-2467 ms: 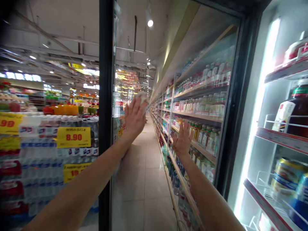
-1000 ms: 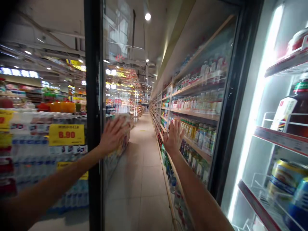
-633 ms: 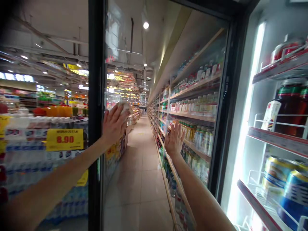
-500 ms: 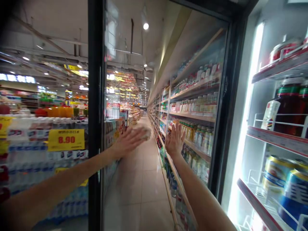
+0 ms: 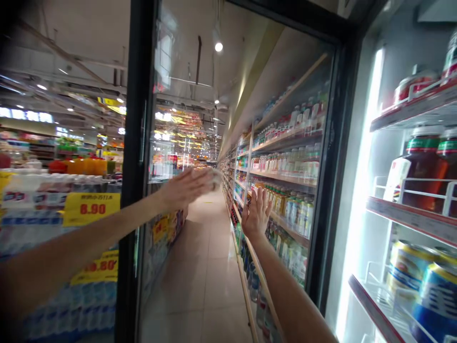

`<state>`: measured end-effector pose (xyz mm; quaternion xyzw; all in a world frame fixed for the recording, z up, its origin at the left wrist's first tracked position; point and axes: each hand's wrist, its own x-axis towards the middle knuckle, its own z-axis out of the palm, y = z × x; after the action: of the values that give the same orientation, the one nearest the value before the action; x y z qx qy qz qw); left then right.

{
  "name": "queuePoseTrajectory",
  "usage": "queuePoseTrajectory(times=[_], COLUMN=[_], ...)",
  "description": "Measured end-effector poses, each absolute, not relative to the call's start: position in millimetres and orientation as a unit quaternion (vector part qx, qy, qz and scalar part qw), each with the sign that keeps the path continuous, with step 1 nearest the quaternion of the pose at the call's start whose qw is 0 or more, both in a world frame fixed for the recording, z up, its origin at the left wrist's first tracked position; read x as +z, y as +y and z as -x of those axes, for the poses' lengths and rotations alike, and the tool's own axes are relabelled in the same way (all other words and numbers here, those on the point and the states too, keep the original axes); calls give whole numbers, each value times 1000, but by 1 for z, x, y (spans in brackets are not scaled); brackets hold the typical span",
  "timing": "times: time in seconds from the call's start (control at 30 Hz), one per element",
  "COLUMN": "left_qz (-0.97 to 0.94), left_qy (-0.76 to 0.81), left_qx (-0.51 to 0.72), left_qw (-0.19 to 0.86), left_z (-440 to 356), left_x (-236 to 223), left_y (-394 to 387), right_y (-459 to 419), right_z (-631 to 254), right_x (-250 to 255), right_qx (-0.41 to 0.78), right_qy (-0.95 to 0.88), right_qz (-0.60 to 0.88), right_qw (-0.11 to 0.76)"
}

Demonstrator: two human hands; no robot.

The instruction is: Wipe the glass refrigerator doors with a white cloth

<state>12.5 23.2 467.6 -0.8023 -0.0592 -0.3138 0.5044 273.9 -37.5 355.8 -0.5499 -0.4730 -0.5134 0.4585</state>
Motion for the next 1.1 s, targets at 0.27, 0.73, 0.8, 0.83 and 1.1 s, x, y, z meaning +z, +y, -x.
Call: queuePoseTrajectory(times=[0.27, 0.73, 0.8, 0.83, 1.1], left_qz=[727, 798, 805, 794, 756], left_qy=[-199, -66, -51, -77, -145], left_qx=[-493, -358, -329, -360, -430], left_qw=[436, 481, 491, 485, 471], left_z=[-33, -52, -44, -37, -54], left_x=[501, 496, 504, 514, 496], left_y=[20, 22, 24, 25, 15], right_y=[-38, -36, -36, -36, -38], right_z=[-276, -279, -279, -279, -279], right_x=[356, 355, 355, 355, 356], right_qx=[-518, -517, -517, -518, -516], right_qy=[-479, -481, -482, -482, -480], right_qz=[542, 533, 531, 530, 530], right_qw=[457, 465, 467, 468, 471])
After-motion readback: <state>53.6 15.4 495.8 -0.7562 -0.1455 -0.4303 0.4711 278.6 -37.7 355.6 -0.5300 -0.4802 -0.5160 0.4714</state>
